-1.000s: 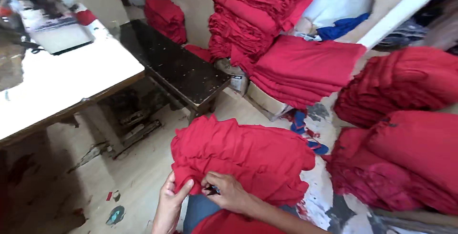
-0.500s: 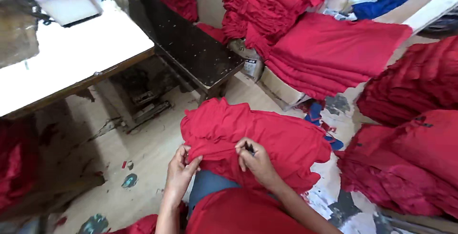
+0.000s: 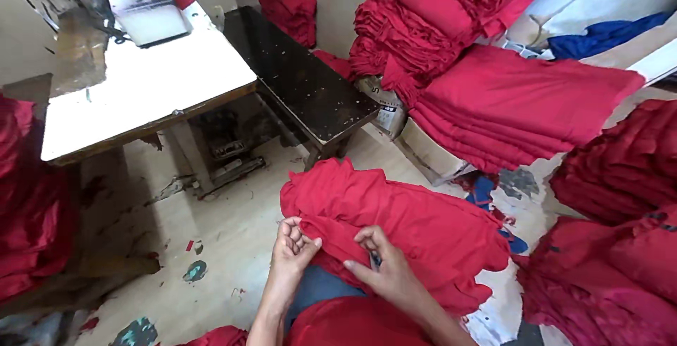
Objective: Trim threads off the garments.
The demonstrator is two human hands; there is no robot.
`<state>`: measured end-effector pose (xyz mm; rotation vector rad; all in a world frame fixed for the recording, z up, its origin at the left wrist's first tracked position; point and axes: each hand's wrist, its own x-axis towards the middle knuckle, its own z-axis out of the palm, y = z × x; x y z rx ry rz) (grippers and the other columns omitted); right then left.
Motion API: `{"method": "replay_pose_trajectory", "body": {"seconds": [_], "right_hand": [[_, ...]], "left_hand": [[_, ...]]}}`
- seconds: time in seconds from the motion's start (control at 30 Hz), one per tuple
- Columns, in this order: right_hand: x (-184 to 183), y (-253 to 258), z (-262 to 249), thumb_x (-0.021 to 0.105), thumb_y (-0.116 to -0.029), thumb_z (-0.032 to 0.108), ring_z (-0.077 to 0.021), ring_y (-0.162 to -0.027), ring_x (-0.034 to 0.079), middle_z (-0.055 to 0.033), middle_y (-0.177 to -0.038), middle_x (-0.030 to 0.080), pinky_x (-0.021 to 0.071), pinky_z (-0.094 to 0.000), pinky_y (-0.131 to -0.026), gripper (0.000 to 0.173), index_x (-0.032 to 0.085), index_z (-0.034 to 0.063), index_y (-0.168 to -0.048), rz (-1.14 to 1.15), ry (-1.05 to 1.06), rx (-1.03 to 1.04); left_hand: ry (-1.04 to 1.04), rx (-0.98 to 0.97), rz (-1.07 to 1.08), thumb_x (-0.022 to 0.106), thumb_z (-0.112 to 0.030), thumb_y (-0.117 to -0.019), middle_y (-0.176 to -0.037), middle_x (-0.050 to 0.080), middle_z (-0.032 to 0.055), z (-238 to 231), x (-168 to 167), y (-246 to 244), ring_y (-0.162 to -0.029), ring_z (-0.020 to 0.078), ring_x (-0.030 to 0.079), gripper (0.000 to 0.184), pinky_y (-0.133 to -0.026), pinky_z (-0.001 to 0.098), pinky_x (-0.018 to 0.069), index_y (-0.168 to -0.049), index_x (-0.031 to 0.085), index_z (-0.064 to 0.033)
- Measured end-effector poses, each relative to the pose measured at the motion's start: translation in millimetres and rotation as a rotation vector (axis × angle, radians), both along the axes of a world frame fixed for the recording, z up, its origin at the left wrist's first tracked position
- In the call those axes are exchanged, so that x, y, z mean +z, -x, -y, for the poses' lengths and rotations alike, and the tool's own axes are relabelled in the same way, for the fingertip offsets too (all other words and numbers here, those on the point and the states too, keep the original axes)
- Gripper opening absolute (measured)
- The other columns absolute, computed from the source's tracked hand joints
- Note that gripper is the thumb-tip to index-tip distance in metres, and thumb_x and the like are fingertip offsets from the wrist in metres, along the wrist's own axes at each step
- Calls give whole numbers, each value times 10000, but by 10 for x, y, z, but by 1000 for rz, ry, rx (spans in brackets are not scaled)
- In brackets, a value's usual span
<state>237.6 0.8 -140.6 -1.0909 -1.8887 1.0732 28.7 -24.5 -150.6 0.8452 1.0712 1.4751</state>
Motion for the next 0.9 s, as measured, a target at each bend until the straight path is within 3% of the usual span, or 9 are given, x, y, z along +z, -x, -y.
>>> {"method": "replay_pose_trajectory", "body": {"seconds": [0.1, 0.17, 0.3, 0.4, 0.47, 0.6, 0.73, 0.9], "right_hand": [[-74, 28, 13, 690, -863, 161, -150, -588, 615, -49, -769, 656, 538, -328, -512, 270, 663, 53, -1109, 210, -350, -48], [-73, -14, -25, 654, -871, 110, -140, -584, 629, -49, -768, 675, 546, -312, -516, 220, 682, 48, -1079, 234, -433, -101], [6, -76, -45, 582, -939, 85, -66, -659, 615, -49, -827, 679, 536, -207, -611, 190, 689, 21, -1083, 112, -351, -165], [73, -88, -2, 548, -996, 118, -4, -598, 541, -5, -764, 602, 476, -156, -541, 176, 644, 9, -1096, -15, -193, -129], [108, -168, -15, 594, -957, 107, -29, -669, 563, -36, -824, 635, 495, -171, -611, 178, 645, 1, -1090, 36, -238, -114], [144, -551, -126, 611, -870, 7, -215, -755, 671, -171, -935, 693, 575, -329, -678, 200, 682, -43, -1050, 312, -445, -247], [-46, -765, -146, 581, -870, 25, -191, -783, 657, -154, -948, 686, 554, -296, -696, 208, 702, -16, -1034, 344, -433, -294], [-191, -791, -63, 593, -863, 31, -170, -768, 646, -137, -934, 673, 547, -267, -678, 198, 708, -2, -1021, 362, -425, -292]], "left_hand": [[-53, 67, -229, 656, 52, -859, -1016, 648, 55, 36, -3, 19, -841, 110, 664, 452, -746, 283, 587, -1261, 450, 44], [-68, 178, -438, 647, 1, -848, -968, 641, 47, 41, -13, 55, -805, 95, 641, 419, -707, 258, 558, -1236, 500, 61], [-59, 330, -497, 598, -28, -885, -930, 631, 38, -16, -122, 56, -803, 73, 621, 367, -711, 233, 533, -1219, 497, 88], [0, 209, -461, 711, -70, -855, -1029, 665, 81, -53, -229, -17, -850, 103, 661, 584, -715, 264, 563, -1338, 426, 92], [9, 154, -536, 676, -17, -833, -1026, 673, 92, -62, -296, -51, -827, 121, 666, 577, -704, 281, 567, -1344, 433, 92], [-92, 308, -867, 606, -22, -878, -942, 668, 112, -63, -405, 77, -792, 139, 650, 352, -703, 288, 552, -1205, 589, 108], [-202, 360, -1010, 609, -40, -901, -922, 682, 124, -48, -475, 167, -816, 169, 668, 210, -761, 308, 565, -1071, 663, 71], [-291, 370, -1025, 598, -23, -900, -895, 682, 120, -11, -544, 179, -819, 171, 670, 156, -782, 298, 567, -1009, 673, 59]]}}
